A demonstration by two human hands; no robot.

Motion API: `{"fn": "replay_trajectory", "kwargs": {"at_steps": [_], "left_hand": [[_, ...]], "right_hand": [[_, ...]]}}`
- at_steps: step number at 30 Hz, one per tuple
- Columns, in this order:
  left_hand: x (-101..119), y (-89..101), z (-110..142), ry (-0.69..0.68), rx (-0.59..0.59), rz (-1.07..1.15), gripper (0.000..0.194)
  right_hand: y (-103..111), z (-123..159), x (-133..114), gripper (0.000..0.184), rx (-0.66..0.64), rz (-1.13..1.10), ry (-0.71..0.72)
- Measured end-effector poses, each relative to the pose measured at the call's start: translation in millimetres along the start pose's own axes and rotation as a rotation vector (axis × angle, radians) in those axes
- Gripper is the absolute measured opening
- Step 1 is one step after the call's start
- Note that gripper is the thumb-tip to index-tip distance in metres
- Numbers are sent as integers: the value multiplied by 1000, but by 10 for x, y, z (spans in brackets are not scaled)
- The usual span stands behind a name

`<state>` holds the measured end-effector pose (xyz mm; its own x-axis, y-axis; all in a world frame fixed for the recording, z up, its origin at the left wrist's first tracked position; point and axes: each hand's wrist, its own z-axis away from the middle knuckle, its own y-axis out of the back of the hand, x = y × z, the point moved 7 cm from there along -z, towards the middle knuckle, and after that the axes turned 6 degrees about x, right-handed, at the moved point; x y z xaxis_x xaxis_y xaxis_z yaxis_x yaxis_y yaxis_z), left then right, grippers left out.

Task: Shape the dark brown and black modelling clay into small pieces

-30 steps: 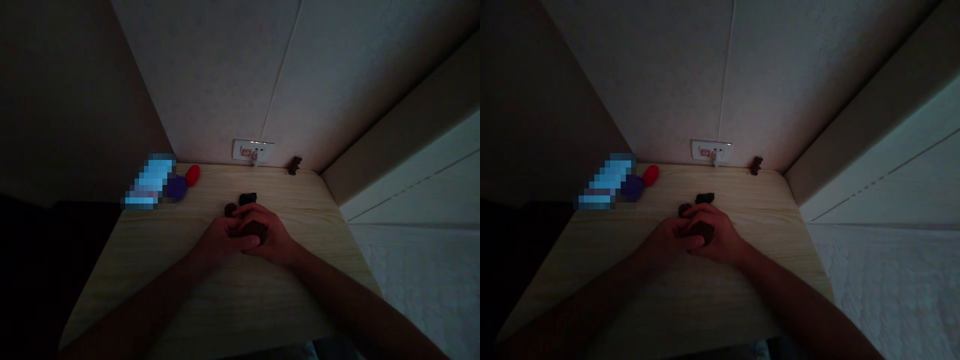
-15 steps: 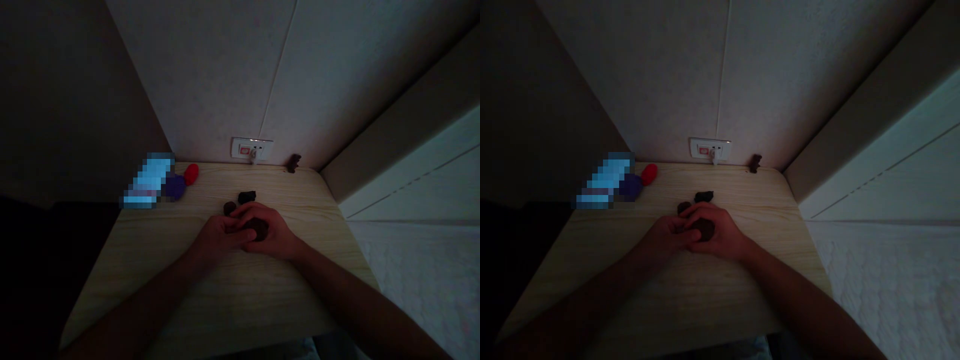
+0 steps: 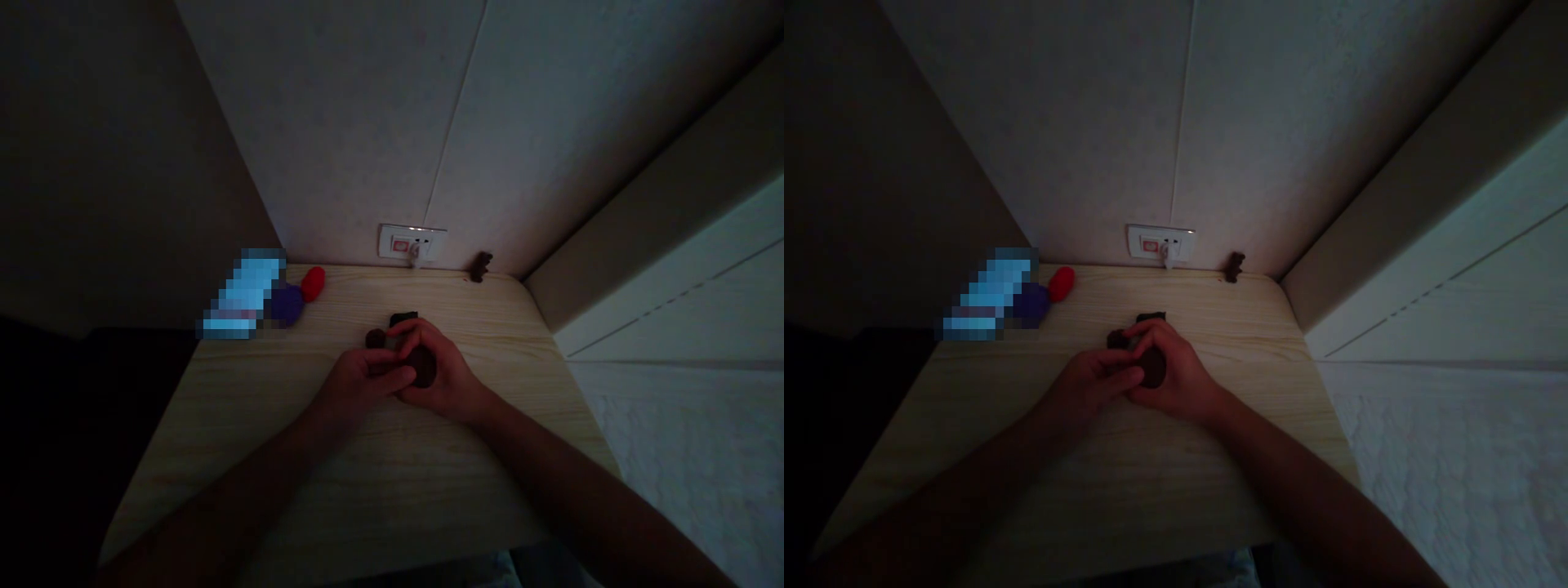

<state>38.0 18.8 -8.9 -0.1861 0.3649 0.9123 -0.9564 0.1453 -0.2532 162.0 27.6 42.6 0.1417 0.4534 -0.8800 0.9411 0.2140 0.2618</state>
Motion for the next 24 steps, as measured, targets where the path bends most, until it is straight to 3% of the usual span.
{"fn": "replay_trajectory", "kwargs": {"at_steps": [6, 12, 15, 18, 22, 24], "left_hand": [[-66, 19, -16, 23, -23, 88, 29], [-61, -29, 9, 52, -53, 57, 39], [-66, -88, 28, 85, -100, 98, 41], [-72, -70, 23, 78, -72, 51, 38], [-32, -34, 5, 23, -67, -16, 33], [-3, -17, -3, -5, -67, -66, 27]], "right_hand": [[-37, -22, -42, 42, -88, -19, 56], [-37, -7, 11, 26, -74, -143, -48], [-34, 1, 1, 27, -34, -45, 4], [-40, 0, -24, 28, -32, 50, 92], [-65, -10, -38, 45, -133, 30, 147], [-69, -15, -38, 43, -177, 3, 138]]}}
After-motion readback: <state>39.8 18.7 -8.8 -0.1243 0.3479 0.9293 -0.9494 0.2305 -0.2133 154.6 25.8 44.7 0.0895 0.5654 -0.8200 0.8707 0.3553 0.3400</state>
